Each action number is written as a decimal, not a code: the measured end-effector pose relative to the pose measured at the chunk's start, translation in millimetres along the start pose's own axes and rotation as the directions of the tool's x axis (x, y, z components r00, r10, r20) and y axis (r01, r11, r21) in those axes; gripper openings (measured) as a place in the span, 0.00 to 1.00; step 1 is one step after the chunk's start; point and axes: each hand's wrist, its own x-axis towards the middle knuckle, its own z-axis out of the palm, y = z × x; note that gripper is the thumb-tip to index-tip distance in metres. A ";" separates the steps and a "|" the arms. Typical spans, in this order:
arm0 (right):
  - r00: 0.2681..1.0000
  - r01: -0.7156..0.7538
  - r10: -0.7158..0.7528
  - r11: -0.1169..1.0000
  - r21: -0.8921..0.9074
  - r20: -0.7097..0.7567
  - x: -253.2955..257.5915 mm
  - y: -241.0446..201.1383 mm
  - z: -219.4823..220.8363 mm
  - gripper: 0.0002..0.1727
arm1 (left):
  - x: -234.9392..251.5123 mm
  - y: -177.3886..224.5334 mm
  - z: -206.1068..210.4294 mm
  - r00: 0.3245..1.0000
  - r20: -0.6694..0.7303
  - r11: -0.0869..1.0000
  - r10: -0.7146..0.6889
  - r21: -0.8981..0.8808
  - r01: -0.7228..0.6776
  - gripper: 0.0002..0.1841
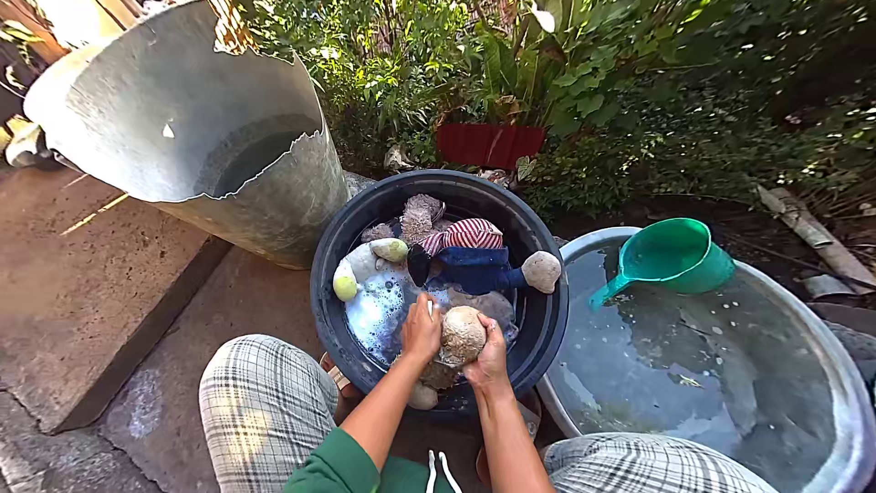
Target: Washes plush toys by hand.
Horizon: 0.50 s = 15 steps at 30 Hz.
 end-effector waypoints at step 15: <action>0.641 0.177 -0.433 0.887 0.427 0.633 35.2 12.3 -30.5 0.12 | 5.8 -31.9 20.0 0.946 0.323 0.293 0.026 -0.907 0.302 0.20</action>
